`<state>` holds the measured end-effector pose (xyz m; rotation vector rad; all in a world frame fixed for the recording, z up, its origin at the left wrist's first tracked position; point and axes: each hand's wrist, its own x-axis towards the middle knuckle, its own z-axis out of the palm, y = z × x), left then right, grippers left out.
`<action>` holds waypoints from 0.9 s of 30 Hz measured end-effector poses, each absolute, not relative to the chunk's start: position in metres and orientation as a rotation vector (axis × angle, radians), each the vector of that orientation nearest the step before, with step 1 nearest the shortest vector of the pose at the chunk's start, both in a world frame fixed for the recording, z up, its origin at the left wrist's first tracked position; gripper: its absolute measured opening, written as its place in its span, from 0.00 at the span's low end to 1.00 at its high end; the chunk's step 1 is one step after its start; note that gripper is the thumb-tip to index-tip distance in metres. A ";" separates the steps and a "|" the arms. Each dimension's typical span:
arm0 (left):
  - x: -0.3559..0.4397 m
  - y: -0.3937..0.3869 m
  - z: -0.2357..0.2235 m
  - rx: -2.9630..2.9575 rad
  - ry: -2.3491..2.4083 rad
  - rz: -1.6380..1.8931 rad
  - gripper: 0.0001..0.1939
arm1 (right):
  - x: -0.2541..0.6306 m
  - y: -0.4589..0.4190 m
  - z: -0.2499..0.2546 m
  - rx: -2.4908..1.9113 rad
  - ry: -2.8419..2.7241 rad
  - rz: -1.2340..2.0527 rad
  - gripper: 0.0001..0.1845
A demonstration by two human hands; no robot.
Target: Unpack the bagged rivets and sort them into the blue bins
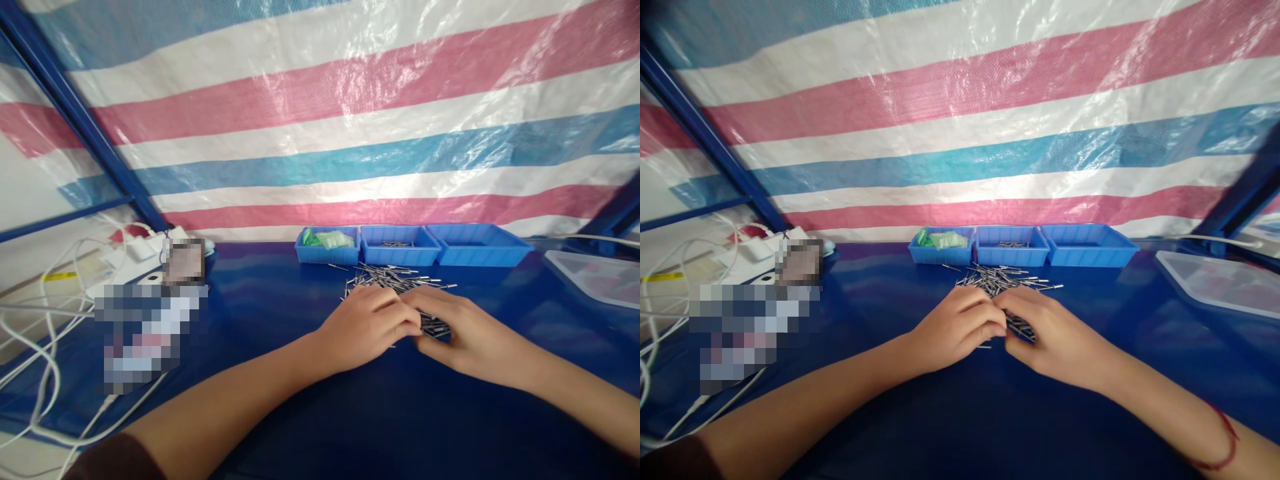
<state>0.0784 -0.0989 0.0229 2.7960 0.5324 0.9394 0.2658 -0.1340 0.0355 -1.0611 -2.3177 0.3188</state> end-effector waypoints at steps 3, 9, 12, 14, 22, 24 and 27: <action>0.080 -0.104 0.025 2.547 0.530 1.103 0.10 | 0.258 -0.136 0.034 -1.112 -2.215 0.421 0.03; 0.079 -0.106 0.021 2.380 0.646 1.219 0.08 | 0.258 -0.136 0.026 -1.154 -1.993 0.474 0.10; 0.079 -0.104 0.019 2.390 0.645 1.216 0.08 | 0.259 -0.138 0.025 -1.207 -1.856 0.474 0.13; 0.080 -0.104 0.019 2.428 0.600 1.233 0.09 | 0.258 -0.140 0.027 -1.217 -1.766 0.525 0.13; 0.086 -0.109 0.018 2.332 0.525 1.190 0.03 | 0.253 -0.142 0.030 -1.144 -1.476 0.682 0.14; 0.088 -0.111 0.018 2.185 0.636 1.188 0.05 | 0.252 -0.142 0.030 -1.101 -1.388 0.777 0.18; 0.090 -0.112 0.018 2.048 0.736 1.132 0.06 | 0.251 -0.142 0.031 -1.065 -1.323 0.871 0.13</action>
